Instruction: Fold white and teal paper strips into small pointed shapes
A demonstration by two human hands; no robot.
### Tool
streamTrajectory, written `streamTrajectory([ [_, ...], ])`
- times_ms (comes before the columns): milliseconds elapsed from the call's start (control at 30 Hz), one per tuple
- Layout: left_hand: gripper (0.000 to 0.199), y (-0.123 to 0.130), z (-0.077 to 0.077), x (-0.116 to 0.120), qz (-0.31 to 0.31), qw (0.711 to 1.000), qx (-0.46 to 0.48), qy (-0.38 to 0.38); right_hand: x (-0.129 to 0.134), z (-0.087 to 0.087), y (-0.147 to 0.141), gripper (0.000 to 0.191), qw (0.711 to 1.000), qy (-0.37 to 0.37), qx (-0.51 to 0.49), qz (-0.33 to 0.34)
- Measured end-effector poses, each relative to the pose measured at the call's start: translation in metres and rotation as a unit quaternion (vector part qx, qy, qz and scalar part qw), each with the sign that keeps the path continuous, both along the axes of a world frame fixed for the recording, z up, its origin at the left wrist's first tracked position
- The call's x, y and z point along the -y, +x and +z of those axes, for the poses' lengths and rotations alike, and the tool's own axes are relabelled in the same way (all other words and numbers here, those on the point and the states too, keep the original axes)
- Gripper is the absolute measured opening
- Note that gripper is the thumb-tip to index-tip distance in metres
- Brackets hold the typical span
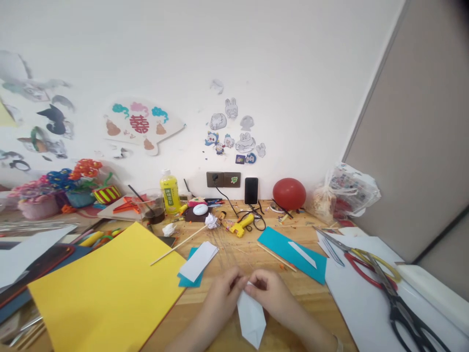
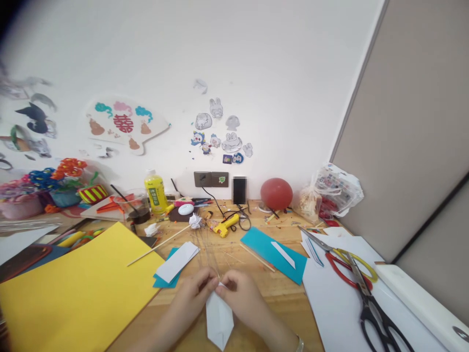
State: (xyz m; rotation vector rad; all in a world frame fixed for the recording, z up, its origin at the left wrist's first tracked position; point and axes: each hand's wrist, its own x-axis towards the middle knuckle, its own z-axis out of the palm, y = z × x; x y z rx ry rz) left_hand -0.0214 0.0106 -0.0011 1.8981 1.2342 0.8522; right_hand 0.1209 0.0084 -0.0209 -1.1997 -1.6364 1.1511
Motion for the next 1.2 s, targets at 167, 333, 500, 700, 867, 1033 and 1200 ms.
streamTrajectory([
  [167, 0.022, -0.001, -0.003, 0.0, -0.002, 1.0, -0.001, 0.025, -0.001, 0.0, 0.001, 0.021, 1.0, -0.017, -0.02, 0.0],
  [333, 0.022, 0.0, -0.002, 0.001, 0.015, 0.999, -0.008, 0.041, -0.002, 0.007, 0.003, 0.023, 1.0, 0.002, 0.006, 0.008],
  [500, 0.021, 0.0, -0.006, 0.001, 0.017, 0.999, -0.004, 0.04, -0.002, 0.009, 0.002, 0.025, 0.997, 0.044, 0.058, -0.019],
  [700, 0.021, -0.003, -0.007, 0.0, 0.029, 0.999, -0.01, 0.044, -0.005, 0.006, 0.002, 0.024, 0.997, 0.04, 0.064, -0.022],
  [867, 0.021, -0.003, -0.01, -0.002, 0.031, 0.999, 0.0, 0.043, -0.006, 0.002, 0.003, 0.025, 0.993, 0.076, 0.086, -0.037],
  [1033, 0.021, -0.003, -0.013, -0.004, 0.038, 0.999, 0.001, 0.034, -0.005, 0.001, 0.002, 0.021, 1.0, 0.012, 0.026, -0.011],
  [1200, 0.021, -0.003, -0.014, -0.005, 0.043, 0.999, 0.004, 0.028, -0.006, 0.0, 0.003, 0.018, 0.997, 0.055, 0.047, -0.023],
])
